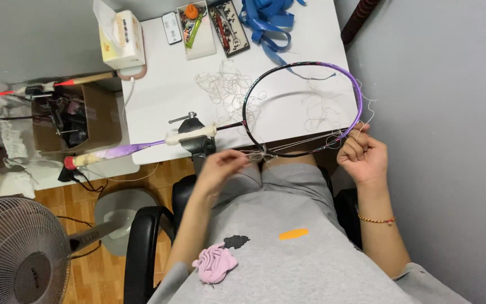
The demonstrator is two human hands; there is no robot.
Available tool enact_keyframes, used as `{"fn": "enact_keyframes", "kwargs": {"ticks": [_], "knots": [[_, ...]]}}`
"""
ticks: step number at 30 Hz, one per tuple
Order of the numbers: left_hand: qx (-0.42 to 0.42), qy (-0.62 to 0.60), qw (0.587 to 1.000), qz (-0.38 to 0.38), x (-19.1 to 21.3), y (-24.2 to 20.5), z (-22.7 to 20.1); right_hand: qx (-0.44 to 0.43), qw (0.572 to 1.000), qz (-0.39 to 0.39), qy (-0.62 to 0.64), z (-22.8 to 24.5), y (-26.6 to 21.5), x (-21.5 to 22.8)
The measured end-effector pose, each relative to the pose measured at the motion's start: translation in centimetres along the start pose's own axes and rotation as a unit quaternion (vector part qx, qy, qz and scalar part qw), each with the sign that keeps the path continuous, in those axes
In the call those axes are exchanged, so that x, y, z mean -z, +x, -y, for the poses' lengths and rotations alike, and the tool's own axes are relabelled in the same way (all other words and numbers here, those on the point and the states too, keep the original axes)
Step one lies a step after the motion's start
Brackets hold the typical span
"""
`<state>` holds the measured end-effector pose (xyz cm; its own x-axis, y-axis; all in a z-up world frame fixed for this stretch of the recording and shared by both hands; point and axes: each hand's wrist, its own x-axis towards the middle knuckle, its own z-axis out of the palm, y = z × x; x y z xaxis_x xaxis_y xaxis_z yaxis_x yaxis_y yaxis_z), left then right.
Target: Manually threading and pulling string through the grommets of a badminton racket clamped to a table.
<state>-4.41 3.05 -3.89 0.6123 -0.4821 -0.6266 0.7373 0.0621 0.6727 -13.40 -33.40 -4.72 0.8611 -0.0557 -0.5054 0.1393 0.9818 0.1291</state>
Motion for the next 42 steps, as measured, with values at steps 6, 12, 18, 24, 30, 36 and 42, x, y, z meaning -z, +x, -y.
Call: {"fn": "enact_keyframes", "kwargs": {"ticks": [6, 12, 18, 24, 30, 36, 42], "knots": [[-0.115, 0.179, 0.972, -0.103, 4.7, -2.7, -3.2, -0.012, 1.0, 0.014, -0.005, -0.3, -0.5, -0.5], [-0.283, -0.152, 0.899, -0.298, 7.9, -4.6, -10.5, -0.017, 1.0, 0.012, -0.012, 0.0, -0.4, -0.5], [-0.416, -0.192, 0.86, -0.226, 10.2, -2.6, -14.0, -0.017, 0.999, -0.008, -0.026, 0.6, -0.8, -0.3], [-0.493, 0.09, 0.796, -0.338, 13.4, -1.3, -17.6, 0.079, 0.996, 0.05, -0.007, 3.3, -2.9, 0.3], [-0.55, 0.006, 0.716, -0.43, 16.7, -1.9, -18.7, 0.126, 0.986, 0.102, -0.026, 0.8, -5.1, -0.9], [-0.356, 0.539, 0.647, -0.405, 6.5, -0.1, -12.6, 0.126, 0.755, 0.339, -0.547, -5.8, -7.0, -1.8], [-0.188, 0.318, 0.898, 0.239, -8.5, 0.7, -6.7, -0.005, 0.58, 0.231, -0.781, -13.2, -5.5, -3.0]]}}
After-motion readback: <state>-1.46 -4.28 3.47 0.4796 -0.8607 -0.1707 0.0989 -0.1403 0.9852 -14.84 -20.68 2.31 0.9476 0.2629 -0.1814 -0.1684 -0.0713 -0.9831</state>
